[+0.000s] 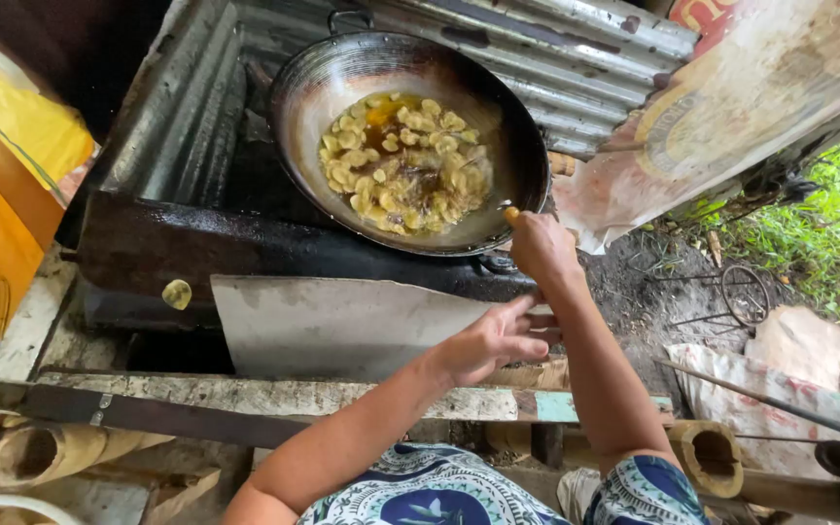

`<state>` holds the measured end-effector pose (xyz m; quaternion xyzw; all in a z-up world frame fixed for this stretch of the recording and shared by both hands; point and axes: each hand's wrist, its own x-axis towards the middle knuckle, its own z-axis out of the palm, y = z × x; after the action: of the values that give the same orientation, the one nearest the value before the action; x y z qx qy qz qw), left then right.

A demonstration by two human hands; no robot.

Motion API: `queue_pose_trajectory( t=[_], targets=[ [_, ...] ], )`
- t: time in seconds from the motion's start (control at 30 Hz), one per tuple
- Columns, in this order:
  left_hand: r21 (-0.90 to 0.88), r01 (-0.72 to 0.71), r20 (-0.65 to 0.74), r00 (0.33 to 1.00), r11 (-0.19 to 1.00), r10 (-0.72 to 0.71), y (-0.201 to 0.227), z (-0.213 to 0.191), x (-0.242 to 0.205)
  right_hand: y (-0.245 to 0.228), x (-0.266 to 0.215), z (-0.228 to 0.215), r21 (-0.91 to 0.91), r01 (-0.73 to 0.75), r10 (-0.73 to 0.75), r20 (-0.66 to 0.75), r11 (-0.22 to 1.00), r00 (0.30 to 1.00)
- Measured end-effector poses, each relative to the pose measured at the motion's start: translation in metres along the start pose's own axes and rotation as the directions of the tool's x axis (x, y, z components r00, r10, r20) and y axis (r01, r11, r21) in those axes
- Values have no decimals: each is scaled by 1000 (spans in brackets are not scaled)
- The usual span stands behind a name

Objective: The person stirs sliced bananas in a wok of hot oil using a small utensil before scooping the fried chips out with a large wire strainer and transferring them to a bowl.

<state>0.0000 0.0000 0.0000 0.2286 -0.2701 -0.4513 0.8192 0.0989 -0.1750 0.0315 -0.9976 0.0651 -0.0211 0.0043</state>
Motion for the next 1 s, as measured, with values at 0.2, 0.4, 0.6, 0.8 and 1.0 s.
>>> queue_pose_trajectory(
  t=[0.2,0.4,0.6,0.8,1.0],
  targets=[
    [151,-45,-24,999,987,49,9,-11,9,1,39,3,20,-80,80,-45,997,996],
    [80,-85,-98,991,993,92,15,-40,10,-13,81,46,172,-25,47,-125,985,991],
    [93,-123,-119,984,988,134,21,-50,12,-15,102,41,240,-90,123,-127,967,984],
    [149,-108,-275,950,983,146,42,-68,16,-30,144,76,249,-30,89,-229,968,969],
    [125,-160,-201,963,979,182,43,-66,-1,-48,153,75,276,-13,52,-135,961,989]
  ],
)
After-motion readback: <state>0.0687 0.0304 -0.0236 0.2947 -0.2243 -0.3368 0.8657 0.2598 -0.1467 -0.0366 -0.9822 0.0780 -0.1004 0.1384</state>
